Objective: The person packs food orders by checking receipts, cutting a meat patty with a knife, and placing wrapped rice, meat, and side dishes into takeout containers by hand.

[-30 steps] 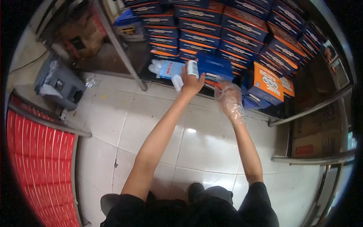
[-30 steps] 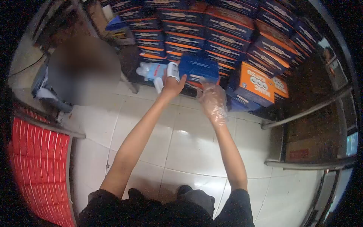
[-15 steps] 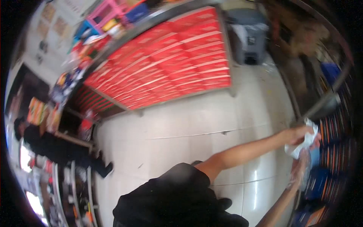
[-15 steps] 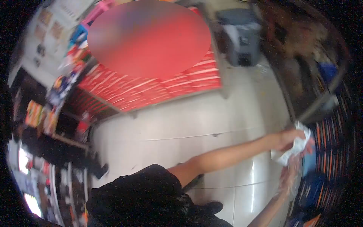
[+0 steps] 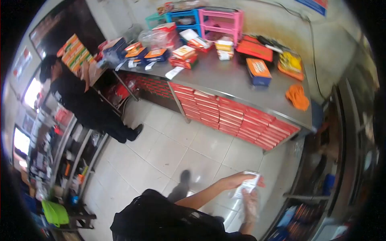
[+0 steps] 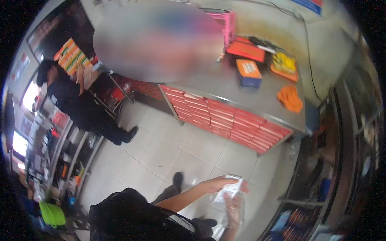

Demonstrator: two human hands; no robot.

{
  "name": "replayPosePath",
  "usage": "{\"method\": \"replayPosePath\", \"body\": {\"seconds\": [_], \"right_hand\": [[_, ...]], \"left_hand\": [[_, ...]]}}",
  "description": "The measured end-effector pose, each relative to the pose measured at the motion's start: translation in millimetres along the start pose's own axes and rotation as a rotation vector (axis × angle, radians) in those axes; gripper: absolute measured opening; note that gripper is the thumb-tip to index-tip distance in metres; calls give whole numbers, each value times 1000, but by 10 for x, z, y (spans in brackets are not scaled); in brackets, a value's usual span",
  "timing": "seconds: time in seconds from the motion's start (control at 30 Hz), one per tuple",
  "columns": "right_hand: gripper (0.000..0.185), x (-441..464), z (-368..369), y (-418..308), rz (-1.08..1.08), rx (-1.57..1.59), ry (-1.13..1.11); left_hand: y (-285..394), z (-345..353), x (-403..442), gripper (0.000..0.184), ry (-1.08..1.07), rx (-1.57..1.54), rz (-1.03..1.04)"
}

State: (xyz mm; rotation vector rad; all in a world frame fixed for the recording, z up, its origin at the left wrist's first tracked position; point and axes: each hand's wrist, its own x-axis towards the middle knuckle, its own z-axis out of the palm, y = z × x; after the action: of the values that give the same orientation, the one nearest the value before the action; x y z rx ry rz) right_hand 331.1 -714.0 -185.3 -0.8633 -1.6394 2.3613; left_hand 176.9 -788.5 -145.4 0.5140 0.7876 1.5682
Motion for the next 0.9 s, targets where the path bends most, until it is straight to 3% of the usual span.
{"method": "replayPosePath", "body": {"seconds": [0.03, 0.1, 0.17, 0.23, 0.33, 0.4, 0.47, 0.5, 0.53, 0.57, 0.6, 0.67, 0.7, 0.73, 0.8, 0.87, 0.9], "right_hand": [[32, 17, 487, -353, 58, -247, -2], [31, 286, 1255, -565, 191, -296, -26], [30, 772, 1820, -287, 139, -317, -97], [25, 1166, 2504, -148, 236, -612, -323], [24, 1675, 3478, 275, 241, -746, -516], [26, 2023, 4067, 400, 289, -695, -714], [27, 2362, 4594, 622, 231, -765, -617], [26, 2619, 4713, 804, 291, -597, -628], [24, 2913, 4916, 906, -56, -1062, -807], [25, 3103, 5211, 973, 155, -692, -618], [22, 3452, 5369, 1085, 164, -678, -680], [19, 4000, 5844, 1115, -60, -754, -848], [19, 4354, 6064, 1211, -32, -771, -861], [17, 4749, 6297, 1334, -322, -1095, -925], [12, 5420, 6583, 1620, -975, -1675, -1025], [14, 5934, 6803, 1700, -1117, -2008, -940], [16, 6305, 6760, 1794, -1245, -2000, -938]], "left_hand": [[132, -209, -225, 44, 42, -61, 7], [470, -636, -683, 45, 111, -195, 123], [775, -1213, -1146, 47, 185, -328, 228], [962, -1813, -1712, 47, 462, -516, 362], [1292, -2665, -2736, 44, 744, -606, 620], [1408, -3099, -3398, 43, 935, -679, 755], [1501, -3398, -3951, 42, 1037, -755, 889], [1559, -3510, -4162, 41, 1072, -777, 938], [1607, -3638, -4328, 41, 1084, -808, 940], [1643, -3765, -4463, 43, 1106, -823, 975], [1672, -3879, -4577, 45, 1133, -836, 1006], [1784, -4151, -4750, 48, 1087, -892, 1055], [1841, -4293, -4818, 51, 1026, -919, 1107], [1901, -4445, -4878, 51, 1049, -950, 1116], [1989, -4723, -4981, 61, 865, -914, 1194], [2051, -4995, -5052, 64, 842, -915, 1214], [2073, -5153, -5091, 67, 785, -888, 1214]]}}
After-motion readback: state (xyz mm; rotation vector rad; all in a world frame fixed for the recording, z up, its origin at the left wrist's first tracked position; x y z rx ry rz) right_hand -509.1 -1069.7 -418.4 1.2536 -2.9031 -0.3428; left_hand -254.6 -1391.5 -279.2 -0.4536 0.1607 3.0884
